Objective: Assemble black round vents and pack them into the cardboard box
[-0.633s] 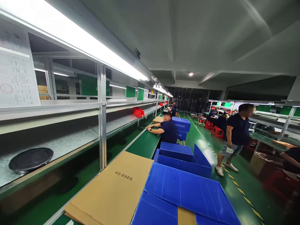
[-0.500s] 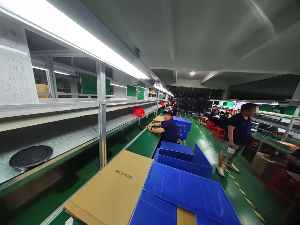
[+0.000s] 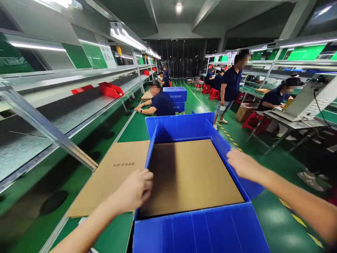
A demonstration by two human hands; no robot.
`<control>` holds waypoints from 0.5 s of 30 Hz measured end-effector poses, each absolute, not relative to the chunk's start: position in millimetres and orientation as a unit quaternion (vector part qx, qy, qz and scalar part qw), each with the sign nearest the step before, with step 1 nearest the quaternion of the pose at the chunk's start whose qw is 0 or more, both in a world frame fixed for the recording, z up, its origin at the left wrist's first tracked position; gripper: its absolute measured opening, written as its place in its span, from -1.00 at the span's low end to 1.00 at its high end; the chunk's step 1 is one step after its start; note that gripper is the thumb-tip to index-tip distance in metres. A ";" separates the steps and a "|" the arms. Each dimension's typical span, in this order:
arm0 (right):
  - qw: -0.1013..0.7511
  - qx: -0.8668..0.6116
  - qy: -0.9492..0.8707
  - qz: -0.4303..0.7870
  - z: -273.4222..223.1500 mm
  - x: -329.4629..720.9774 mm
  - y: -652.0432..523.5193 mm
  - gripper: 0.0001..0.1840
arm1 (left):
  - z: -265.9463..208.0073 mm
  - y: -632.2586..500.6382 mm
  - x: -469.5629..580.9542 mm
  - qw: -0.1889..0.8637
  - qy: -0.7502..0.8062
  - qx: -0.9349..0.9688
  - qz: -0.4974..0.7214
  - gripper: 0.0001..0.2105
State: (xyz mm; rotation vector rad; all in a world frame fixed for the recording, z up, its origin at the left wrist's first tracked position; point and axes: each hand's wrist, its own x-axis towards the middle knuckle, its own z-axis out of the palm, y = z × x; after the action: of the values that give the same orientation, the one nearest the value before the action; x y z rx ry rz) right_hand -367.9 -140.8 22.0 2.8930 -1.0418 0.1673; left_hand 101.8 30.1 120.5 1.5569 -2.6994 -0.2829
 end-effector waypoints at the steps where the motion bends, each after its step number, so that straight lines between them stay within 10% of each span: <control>1: 0.049 0.926 -0.368 0.063 24.5 -394.2 -147.8 -0.70 | 131.2 36.6 123.4 0.018 -0.851 0.519 -0.077 -0.75; 15: -0.009 0.854 -0.509 0.110 -31.0 -476.0 -188.4 -0.38 | 137.3 35.9 198.6 0.083 -0.737 0.640 -0.202 -0.48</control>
State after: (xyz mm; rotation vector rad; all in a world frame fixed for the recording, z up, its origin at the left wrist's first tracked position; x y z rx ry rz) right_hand -476.0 -188.4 -31.0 2.6979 -1.6068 0.3489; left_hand 198.6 35.9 137.3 1.9113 -2.1992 -0.6023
